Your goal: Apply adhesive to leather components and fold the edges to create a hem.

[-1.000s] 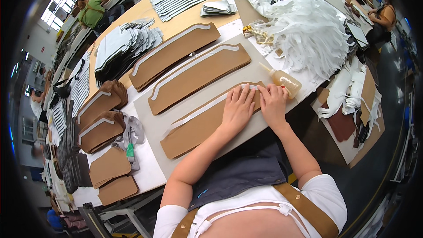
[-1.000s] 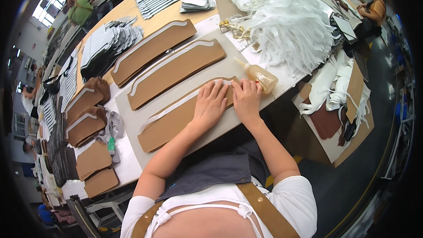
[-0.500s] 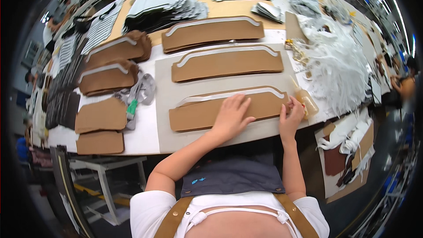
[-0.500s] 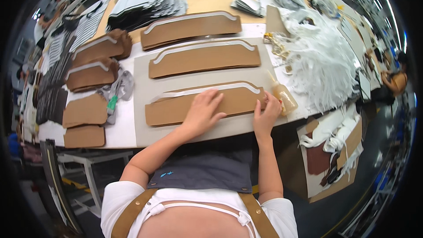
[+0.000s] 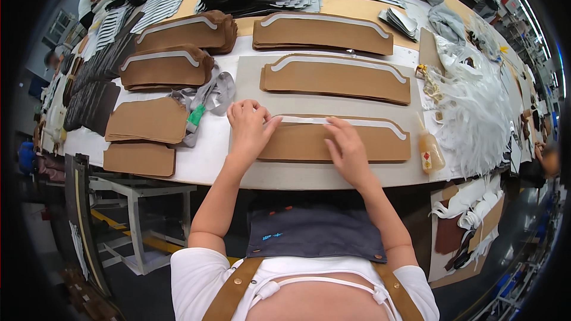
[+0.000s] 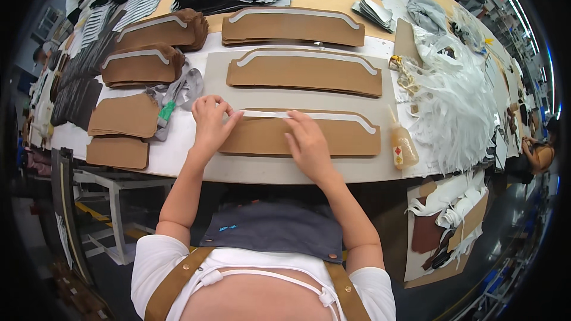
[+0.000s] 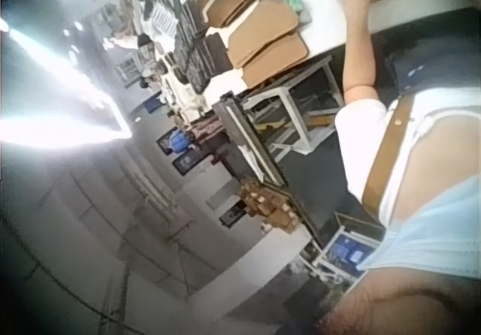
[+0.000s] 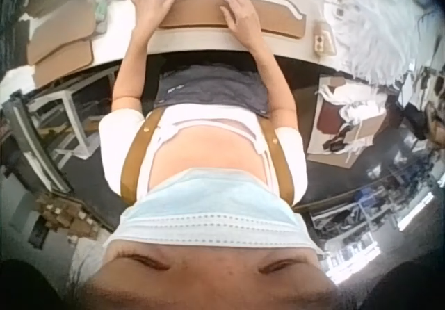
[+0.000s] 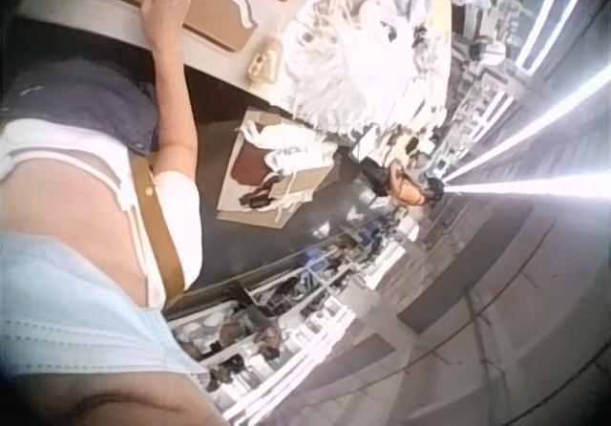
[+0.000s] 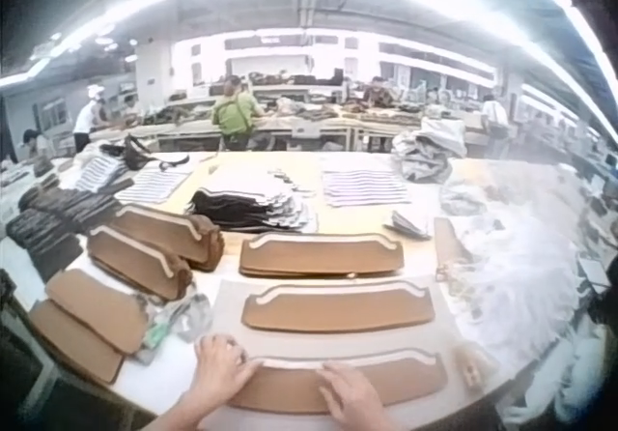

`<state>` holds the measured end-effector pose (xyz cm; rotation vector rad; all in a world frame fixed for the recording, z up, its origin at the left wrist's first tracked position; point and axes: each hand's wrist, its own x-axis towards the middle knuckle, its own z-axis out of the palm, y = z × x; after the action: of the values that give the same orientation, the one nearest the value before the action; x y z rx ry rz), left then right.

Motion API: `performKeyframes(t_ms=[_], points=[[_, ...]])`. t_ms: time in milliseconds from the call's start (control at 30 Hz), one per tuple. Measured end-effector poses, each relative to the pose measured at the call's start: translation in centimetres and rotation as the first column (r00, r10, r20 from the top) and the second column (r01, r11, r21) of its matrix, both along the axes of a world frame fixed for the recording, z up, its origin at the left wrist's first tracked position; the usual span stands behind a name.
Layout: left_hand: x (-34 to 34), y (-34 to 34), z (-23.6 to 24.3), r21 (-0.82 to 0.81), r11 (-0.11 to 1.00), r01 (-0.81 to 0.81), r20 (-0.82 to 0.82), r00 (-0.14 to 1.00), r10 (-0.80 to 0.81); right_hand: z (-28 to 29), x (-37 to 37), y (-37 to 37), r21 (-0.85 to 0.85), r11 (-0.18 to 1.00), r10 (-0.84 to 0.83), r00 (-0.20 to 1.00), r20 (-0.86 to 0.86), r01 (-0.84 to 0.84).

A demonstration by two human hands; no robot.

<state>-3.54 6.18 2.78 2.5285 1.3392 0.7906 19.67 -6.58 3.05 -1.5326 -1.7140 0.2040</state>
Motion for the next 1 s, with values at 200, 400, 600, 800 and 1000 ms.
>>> performKeyframes(t_ms=[200, 400, 600, 800, 1000], points=[[0.1, -0.1, -0.9, 0.028, 0.999, -0.036, 0.016, 0.999, 0.035, -1.6, -2.2, 1.6, -0.05, 0.99, 0.141, 0.979, 0.147, -0.135], [0.2, 0.0, -1.7, 0.066, 0.996, -0.055, 0.072, 0.996, 0.05, -1.7, -2.5, 1.7, -0.042, 0.991, 0.134, 0.974, 0.183, -0.128], [0.4, -0.2, -1.6, 0.046, 0.997, -0.063, 0.048, 0.997, 0.061, -1.4, -2.7, 1.8, -0.046, 0.993, 0.117, 0.974, 0.192, -0.11], [0.6, -0.2, -1.6, 0.044, 0.996, -0.075, 0.025, 0.997, 0.074, -1.2, -3.0, 2.1, -0.033, 0.993, 0.119, 0.97, 0.214, -0.114], [0.7, -0.1, -1.5, 0.04, 0.996, -0.077, 0.005, 0.997, 0.076, -1.2, -4.0, 3.4, -0.023, 0.986, 0.169, 0.969, 0.179, -0.168]])
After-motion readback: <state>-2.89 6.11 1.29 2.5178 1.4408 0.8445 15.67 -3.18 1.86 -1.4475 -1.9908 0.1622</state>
